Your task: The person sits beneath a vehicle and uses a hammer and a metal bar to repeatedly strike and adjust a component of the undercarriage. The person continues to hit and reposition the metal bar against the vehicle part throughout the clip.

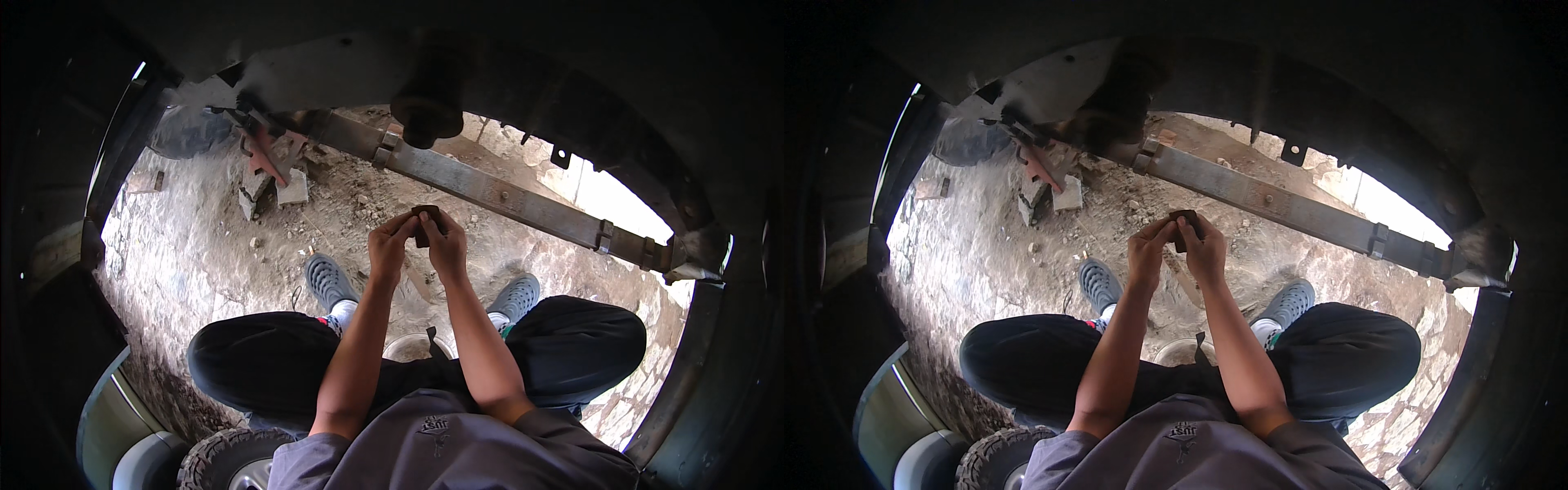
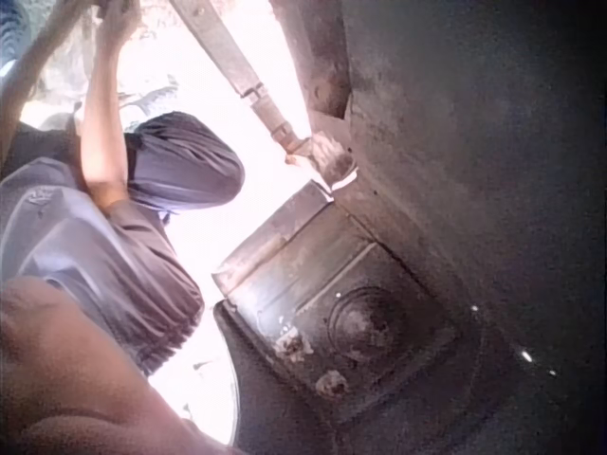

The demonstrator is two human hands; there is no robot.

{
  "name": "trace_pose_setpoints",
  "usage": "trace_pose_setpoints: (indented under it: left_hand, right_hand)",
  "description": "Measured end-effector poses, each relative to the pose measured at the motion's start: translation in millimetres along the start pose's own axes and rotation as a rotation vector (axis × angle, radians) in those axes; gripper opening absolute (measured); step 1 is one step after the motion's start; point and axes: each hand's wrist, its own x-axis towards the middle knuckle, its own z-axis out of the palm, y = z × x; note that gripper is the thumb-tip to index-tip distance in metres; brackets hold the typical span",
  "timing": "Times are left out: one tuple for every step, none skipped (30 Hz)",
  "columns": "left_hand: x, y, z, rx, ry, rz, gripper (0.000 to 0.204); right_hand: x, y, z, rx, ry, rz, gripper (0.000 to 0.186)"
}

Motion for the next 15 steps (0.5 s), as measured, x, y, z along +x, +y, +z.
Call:
trace_pose_setpoints:
  left_hand:
    - [1.9, 4.0, -1.2, 0.036, -0.021, 0.022, 0.024]
    - [5.6, 6.4, -3.0, 0.087, -0.017, 0.050, 0.025]
    - [10.6, 9.3, -5.3, 0.138, -0.013, 0.078, 0.026]
    - [16.1, 12.3, -5.8, 0.188, -0.016, 0.104, 0.027]
    - [18.6, 24.5, -4.1, 0.263, 0.018, 0.125, 0.027]
    - [25.4, 27.7, -5.3, 0.272, 0.056, 0.191, 0.026]
    - [31.9, 31.9, -9.2, 0.283, 0.098, 0.258, 0.026]
    - [39.5, 37.7, -14.9, 0.307, 0.111, 0.229, 0.029]
    - [47.6, 43.4, -19.7, 0.331, 0.124, 0.200, 0.033]
    - [53.8, 53.6, -17.4, 0.421, 0.179, 0.134, 0.036]
    - [62.7, 58.8, -15.8, 0.387, 0.197, 0.082, 0.039]
    - [72.2, 64.4, -13.5, 0.353, 0.214, 0.030, 0.043]
    - [81.5, 66.9, -11.1, 0.318, 0.228, -0.024, 0.047]
    - [90.0, 67.6, -9.3, 0.319, 0.206, -0.036, 0.054]
    - [96.0, 67.3, -8.1, 0.332, 0.207, -0.082, 0.054]
  right_hand:
    - [-0.4, -7.5, 2.2, -0.034, 0.023, -0.047, 0.028]
    - [-1.3, -20.3, 4.1, -0.068, 0.049, -0.093, 0.028]
    - [0.2, -28.7, 6.3, -0.102, 0.075, -0.139, 0.027]
    - [9.0, -32.1, 4.9, -0.236, 0.067, -0.120, 0.025]
    - [18.9, -36.0, 4.9, -0.267, 0.100, -0.176, 0.024]
    - [29.7, -40.2, 5.2, -0.298, 0.134, -0.232, 0.022]
    - [39.8, -46.6, 7.6, -0.326, 0.163, -0.289, 0.021]
    - [49.3, -55.9, 10.2, -0.376, 0.172, -0.288, 0.020]
    - [59.2, -65.6, 13.6, -0.426, 0.180, -0.287, 0.019]
    - [71.0, -70.8, 17.7, -0.475, 0.190, -0.285, 0.018]
    - [84.3, -72.8, 23.8, -0.500, 0.196, -0.344, 0.019]
    - [97.7, -73.9, 31.6, -0.523, 0.203, -0.402, 0.019]
    - [109.2, -69.9, 37.6, -0.550, 0.212, -0.460, 0.020]
    - [118.6, -66.2, 43.3, -0.548, 0.219, -0.448, 0.021]
    - [126.6, -62.2, 48.6, -0.545, 0.227, -0.437, 0.022]
